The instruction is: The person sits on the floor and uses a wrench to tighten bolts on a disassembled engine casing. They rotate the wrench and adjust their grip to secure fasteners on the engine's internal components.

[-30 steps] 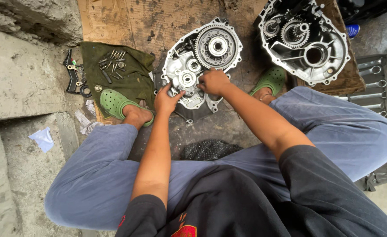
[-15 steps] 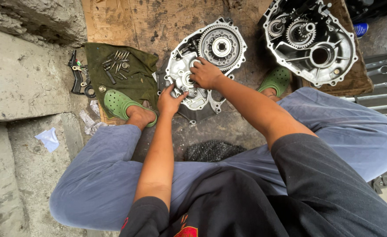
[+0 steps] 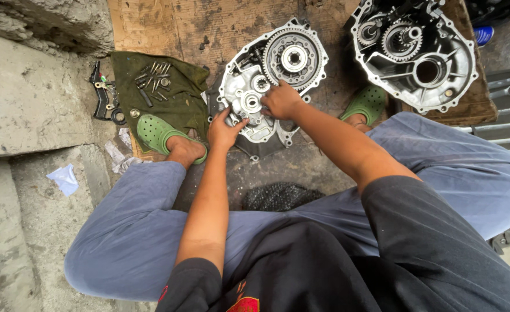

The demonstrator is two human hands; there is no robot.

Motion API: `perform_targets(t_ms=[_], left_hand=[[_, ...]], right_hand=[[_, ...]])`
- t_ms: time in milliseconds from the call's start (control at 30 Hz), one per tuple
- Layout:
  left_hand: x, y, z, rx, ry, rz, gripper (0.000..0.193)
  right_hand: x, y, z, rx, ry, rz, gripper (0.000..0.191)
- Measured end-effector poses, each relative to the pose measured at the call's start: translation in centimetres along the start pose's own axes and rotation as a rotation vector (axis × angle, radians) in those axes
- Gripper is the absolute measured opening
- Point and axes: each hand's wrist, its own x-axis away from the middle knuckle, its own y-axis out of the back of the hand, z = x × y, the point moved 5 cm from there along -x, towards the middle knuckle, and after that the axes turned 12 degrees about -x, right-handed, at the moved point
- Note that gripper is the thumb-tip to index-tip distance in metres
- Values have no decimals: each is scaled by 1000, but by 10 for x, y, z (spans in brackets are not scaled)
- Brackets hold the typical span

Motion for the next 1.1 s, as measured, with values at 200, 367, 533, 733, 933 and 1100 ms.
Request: perform_targets(t_ms=[200, 367, 533, 733, 933, 1100], left_hand=[[-6, 0, 2, -24, -59, -7, 81], [-7, 1, 5, -4, -55, -16, 80], [-7, -1, 9, -49, -28, 5, 79], [-5, 2, 5, 5, -80, -20, 77], [-5, 1, 4, 6, -76, -18, 78], [-6, -2, 3, -18, -74, -35, 79]], right_hand=[[49, -47, 21, -574, -290, -128, 42], [48, -98, 61, -1627, -584, -297, 34], [46, -93, 70, -2111, -608, -354, 30], [46, -29, 30, -1028, -364, -255, 31], [39, -27, 14, -343, -353, 69, 37], [17, -25, 14, -118, -267, 108, 35]])
